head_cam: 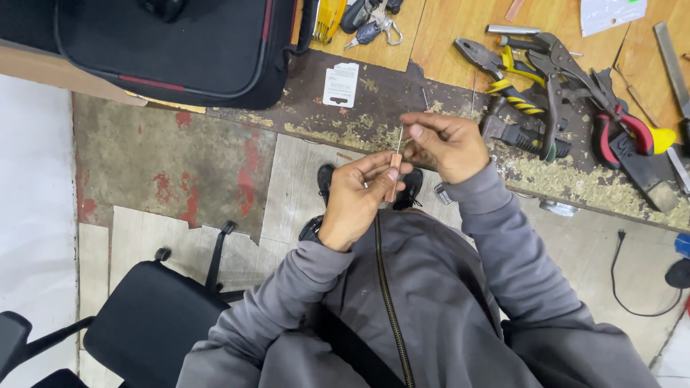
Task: Refining and shaping a small copper strip using pliers and a hammer on a workshop bench.
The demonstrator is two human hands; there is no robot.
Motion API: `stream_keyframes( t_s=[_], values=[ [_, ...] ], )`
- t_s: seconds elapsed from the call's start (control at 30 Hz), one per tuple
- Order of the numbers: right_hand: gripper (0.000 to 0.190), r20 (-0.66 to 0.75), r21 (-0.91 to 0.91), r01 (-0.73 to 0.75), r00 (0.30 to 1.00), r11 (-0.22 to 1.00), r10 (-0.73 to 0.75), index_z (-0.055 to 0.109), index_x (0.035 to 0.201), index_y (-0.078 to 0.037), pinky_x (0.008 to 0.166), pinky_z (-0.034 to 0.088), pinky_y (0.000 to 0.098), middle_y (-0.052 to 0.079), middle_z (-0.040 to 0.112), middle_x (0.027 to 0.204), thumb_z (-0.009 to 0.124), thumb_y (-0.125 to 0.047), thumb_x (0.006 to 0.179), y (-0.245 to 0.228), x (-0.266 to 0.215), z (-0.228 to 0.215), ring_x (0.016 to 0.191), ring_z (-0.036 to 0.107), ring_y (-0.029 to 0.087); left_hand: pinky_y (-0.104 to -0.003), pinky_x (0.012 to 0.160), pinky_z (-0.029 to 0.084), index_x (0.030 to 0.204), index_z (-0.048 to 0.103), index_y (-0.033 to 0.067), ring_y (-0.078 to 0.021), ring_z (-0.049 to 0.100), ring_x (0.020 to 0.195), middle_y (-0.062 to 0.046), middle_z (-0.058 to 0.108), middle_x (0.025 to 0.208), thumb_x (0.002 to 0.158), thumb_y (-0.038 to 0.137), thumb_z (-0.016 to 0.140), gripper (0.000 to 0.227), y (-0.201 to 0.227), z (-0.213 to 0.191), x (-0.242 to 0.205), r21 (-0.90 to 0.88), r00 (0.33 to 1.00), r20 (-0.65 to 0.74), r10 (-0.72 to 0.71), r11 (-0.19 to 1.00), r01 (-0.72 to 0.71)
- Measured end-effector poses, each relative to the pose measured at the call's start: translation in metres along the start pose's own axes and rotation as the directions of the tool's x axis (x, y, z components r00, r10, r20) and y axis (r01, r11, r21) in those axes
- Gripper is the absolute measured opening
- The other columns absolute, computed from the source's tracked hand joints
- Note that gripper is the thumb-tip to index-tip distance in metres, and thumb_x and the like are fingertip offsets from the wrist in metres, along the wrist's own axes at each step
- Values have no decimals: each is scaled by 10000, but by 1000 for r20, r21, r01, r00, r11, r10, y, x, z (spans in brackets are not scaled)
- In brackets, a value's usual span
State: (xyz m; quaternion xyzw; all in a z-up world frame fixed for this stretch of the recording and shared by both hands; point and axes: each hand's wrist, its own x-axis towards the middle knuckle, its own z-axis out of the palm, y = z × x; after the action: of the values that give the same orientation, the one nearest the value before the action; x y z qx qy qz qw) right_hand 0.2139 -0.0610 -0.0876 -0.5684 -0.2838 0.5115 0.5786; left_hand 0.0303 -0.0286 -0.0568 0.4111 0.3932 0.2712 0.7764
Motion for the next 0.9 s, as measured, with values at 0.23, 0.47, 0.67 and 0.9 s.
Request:
stream_keyframes(
  t_s=[0.23,0.47,0.67,0.9],
  values=[
    [257,9,152,-99,995,983,99,685,1189,93,576,677,293,235,724,896,711,-61,986,24,8,-4,690,764,239,-226,645,637,1302,630,-89,-185,754,834,-238,758,1067,980,30,644,344,5,-2,-7,-5,1000,-13,-7,1000,7],
    [268,26,173,-127,992,977,125,690,1205,74,587,680,291,237,727,906,711,-85,990,28,9,-2,699,762,227,-246,648,643,1289,646,-82,-187,747,827,-244,760,1059,978,25,644,329,-1,-3,-8,36,1000,-20,24,999,-23],
    [253,32,207,-138,990,969,134,683,1189,69,569,672,296,237,717,880,719,-77,985,34,8,-8,684,760,239,-250,657,640,1289,644,-89,-195,750,835,-248,761,1054,978,24,643,331,0,-1,-10,51,1000,-16,21,998,-20],
    [246,43,213,-155,988,965,150,677,1173,63,568,673,304,223,714,868,723,-89,985,42,8,-13,685,760,237,-251,660,641,1293,643,-89,-198,750,844,-252,759,1057,974,31,650,340,3,1,-12,49,1000,-24,3,999,-2]
  ],
)
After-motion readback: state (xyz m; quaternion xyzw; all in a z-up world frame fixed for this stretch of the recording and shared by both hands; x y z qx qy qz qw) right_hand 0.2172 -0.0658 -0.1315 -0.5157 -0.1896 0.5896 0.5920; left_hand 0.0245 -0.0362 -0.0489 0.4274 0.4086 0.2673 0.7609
